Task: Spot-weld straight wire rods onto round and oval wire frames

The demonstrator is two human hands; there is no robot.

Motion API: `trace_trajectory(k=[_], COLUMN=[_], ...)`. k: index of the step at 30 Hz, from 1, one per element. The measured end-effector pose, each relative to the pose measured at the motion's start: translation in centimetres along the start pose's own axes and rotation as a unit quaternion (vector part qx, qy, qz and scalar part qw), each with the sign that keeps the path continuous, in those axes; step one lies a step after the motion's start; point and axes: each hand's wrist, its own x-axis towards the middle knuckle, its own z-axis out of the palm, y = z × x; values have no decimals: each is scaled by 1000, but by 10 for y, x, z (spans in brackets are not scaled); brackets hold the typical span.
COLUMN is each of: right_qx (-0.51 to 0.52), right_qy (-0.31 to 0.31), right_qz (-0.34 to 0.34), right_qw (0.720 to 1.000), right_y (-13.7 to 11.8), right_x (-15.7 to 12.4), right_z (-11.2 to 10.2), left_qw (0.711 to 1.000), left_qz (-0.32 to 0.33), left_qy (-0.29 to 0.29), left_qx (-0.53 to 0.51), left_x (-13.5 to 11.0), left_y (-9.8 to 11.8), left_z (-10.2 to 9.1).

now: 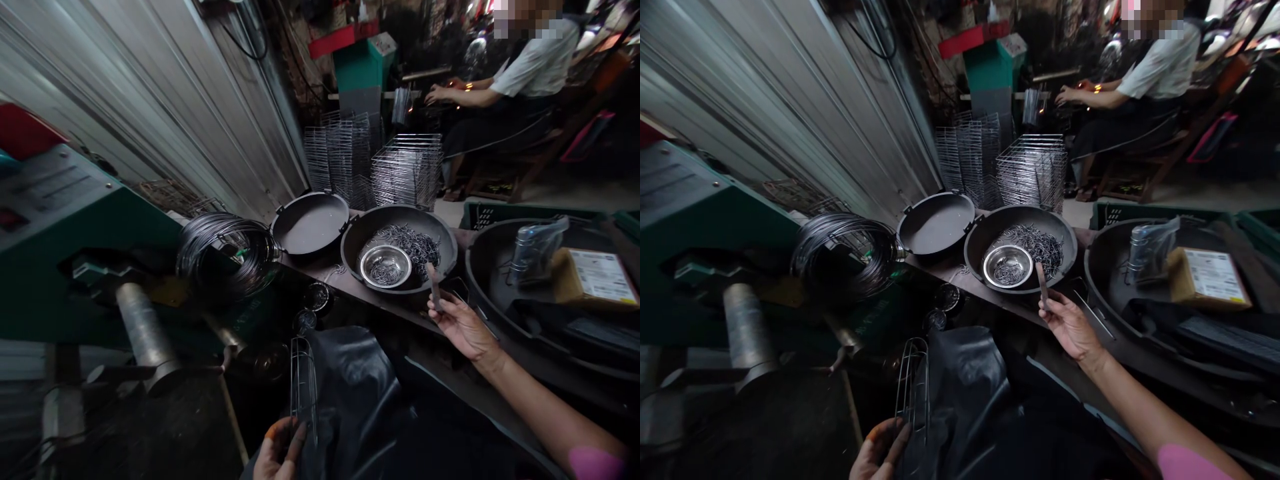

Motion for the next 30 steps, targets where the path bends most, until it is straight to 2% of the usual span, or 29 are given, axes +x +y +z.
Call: trace_trajectory(k=[4,9,16,23,30], right_qx=[9,24,18,-11,-29], right_qy=[16,22,30,71,118], right_qz=[-3,-7,13,-28,-47], right_qw=[1000,999,999,997,992], right_y=[0,3,5,9,12], right_x=[-1,2,4,9,16], right_z=[4,0,-2,-5,-15], left_qw=[1000,1000,999,1000,999], left_qz=[-26,-15,-44,-7,-20], left_qy=[-11,2,-18,-12,-20], left_qx=[5,-9,5,-17,18], left_x=[1,-2,2,-6,-1], left_y=[0,-2,0,0,0], left_z=[0,2,-2,4,1])
